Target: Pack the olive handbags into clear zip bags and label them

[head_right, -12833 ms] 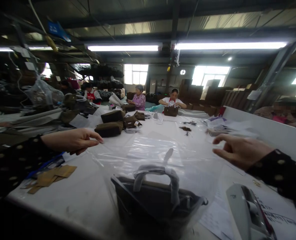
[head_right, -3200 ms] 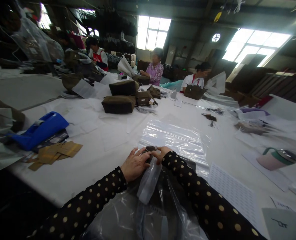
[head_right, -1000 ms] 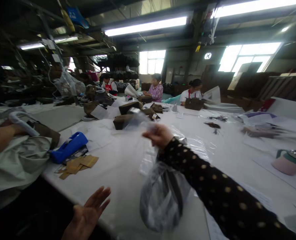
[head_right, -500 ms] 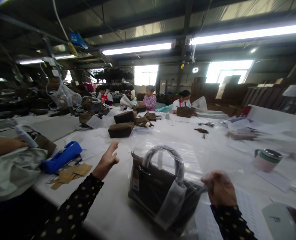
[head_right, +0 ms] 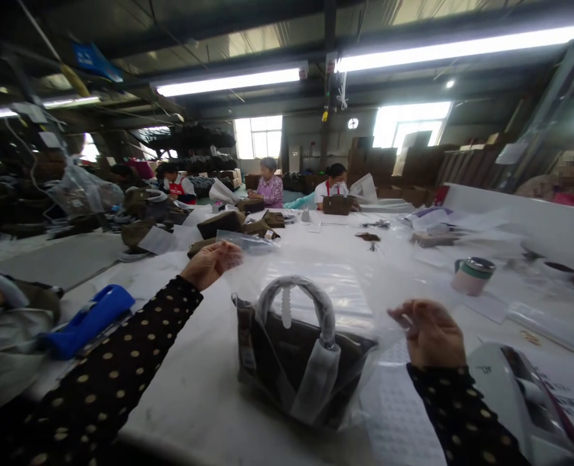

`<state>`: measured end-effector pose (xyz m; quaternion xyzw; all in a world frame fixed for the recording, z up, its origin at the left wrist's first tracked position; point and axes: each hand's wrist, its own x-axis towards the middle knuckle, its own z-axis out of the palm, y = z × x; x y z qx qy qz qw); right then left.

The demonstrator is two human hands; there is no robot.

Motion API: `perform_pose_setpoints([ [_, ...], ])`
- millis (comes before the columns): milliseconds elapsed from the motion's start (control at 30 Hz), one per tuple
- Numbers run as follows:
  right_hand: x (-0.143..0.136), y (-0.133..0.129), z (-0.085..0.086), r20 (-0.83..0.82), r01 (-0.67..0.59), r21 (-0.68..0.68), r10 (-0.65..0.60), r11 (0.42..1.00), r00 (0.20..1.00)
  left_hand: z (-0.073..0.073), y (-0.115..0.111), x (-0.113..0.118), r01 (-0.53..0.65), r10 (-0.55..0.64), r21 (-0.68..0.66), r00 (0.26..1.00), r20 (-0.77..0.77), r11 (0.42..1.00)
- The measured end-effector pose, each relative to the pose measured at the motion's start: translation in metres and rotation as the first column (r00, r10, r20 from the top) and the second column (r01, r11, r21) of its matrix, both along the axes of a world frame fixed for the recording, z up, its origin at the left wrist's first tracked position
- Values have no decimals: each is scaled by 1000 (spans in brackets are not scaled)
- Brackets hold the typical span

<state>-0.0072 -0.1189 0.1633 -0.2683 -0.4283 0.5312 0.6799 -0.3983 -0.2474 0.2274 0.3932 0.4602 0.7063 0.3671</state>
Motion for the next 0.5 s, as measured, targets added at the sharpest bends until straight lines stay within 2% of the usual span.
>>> perform_pose_setpoints([
  [67, -2, 19, 15, 70, 57, -84, -51, 995, 996, 3, 1, -6, -20, 21, -16, 999, 46, 1000],
  [133, -15, 46, 38, 159, 41, -187, -11, 981, 987, 8, 9, -14, -64, 66, -26, 995, 76, 998],
  [200, -35, 74, 66, 217, -2, -250, 58, 968, 974, 19, 21, -23, -117, 118, -16, 990, 83, 993],
  [267, -54, 96, 93, 231, -57, -227, 111, 972, 967, 37, 28, -33, -159, 158, 11, 984, 78, 987],
  [333, -62, 107, 113, 219, -125, -150, 156, 981, 963, 54, 24, -40, -185, 182, 45, 981, 67, 982],
  [400, -55, 106, 118, 206, -213, -15, 211, 977, 955, 61, 4, -42, -176, 175, 81, 984, 24, 981],
  [433, -45, 103, 114, 233, -249, 27, 236, 968, 943, 59, -10, -41, -149, 152, 89, 988, -27, 985],
  [500, -20, 94, 91, 339, -247, 17, 227, 969, 913, 40, -43, -35, -71, 80, 62, 986, -147, 996],
])
